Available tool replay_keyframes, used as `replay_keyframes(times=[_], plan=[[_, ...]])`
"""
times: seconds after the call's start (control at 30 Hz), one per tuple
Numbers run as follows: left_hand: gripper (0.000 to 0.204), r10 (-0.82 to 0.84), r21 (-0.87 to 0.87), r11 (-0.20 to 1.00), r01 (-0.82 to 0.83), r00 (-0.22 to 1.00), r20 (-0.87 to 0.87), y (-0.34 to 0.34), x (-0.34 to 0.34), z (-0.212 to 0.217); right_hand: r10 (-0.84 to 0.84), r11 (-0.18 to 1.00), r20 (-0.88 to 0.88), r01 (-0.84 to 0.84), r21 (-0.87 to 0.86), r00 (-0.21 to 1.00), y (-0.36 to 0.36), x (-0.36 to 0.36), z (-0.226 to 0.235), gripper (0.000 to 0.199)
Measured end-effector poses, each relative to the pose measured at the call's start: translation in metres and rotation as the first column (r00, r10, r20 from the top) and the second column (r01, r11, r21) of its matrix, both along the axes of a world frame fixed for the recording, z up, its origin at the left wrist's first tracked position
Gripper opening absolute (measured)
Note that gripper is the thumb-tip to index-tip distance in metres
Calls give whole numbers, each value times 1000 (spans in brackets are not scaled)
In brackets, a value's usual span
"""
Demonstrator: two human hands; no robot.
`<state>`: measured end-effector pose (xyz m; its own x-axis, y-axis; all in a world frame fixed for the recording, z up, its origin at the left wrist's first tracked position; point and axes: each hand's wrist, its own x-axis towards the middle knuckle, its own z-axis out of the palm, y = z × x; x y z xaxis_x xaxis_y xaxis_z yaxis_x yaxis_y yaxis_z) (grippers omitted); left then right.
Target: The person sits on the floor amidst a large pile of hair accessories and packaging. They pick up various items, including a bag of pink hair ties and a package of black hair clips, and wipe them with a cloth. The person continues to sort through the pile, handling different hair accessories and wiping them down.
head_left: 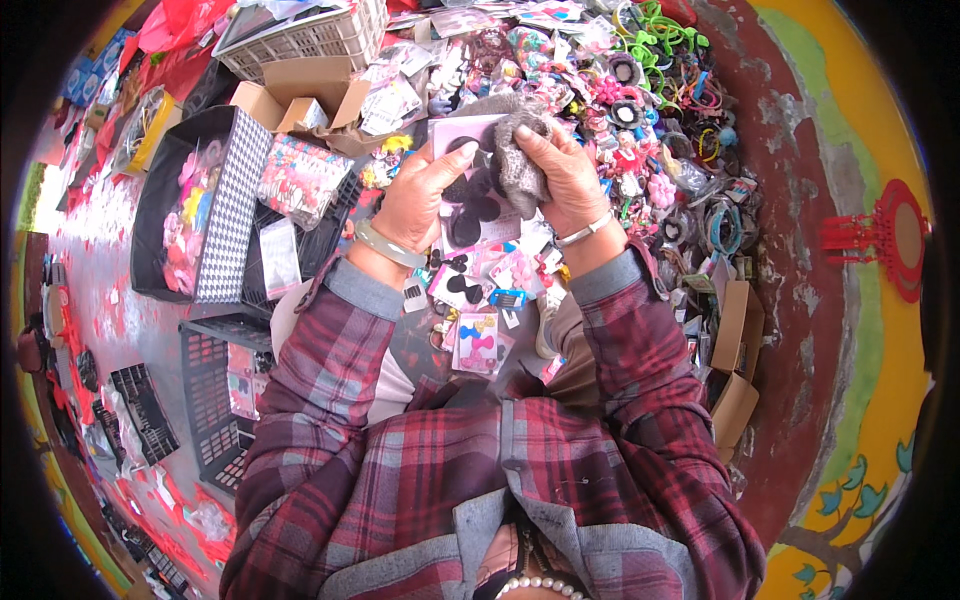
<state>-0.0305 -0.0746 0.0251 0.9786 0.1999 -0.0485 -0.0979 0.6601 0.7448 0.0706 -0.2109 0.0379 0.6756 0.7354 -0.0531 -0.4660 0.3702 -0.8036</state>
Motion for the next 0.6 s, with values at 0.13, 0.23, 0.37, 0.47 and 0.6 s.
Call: replay_keyframes(times=[0.13, 0.23, 0.37, 0.47, 0.6], plan=[[24, 31, -24, 999, -32, 999, -19, -8, 3, 5, -185, 982, 19, 186, -28, 983, 5, -5, -3, 15], [25, 65, 48, 997, -64, 998, -20, -5, 7, -5, -243, 965, 130, 254, -68, 961, 4, -3, 0, 13], [25, 41, 31, 999, -41, 999, -8, -6, 6, 4, -262, 950, 236, 293, -108, 936, 1, 0, 8, 11], [24, 36, 17, 999, -36, 999, -1, -6, 6, 6, -323, 931, 264, 355, -82, 909, -3, 5, 2, 13], [21, 73, -108, 991, -73, 997, -5, 15, -3, 16, -484, 863, 153, 499, -81, 862, -31, 46, 3, 18]])
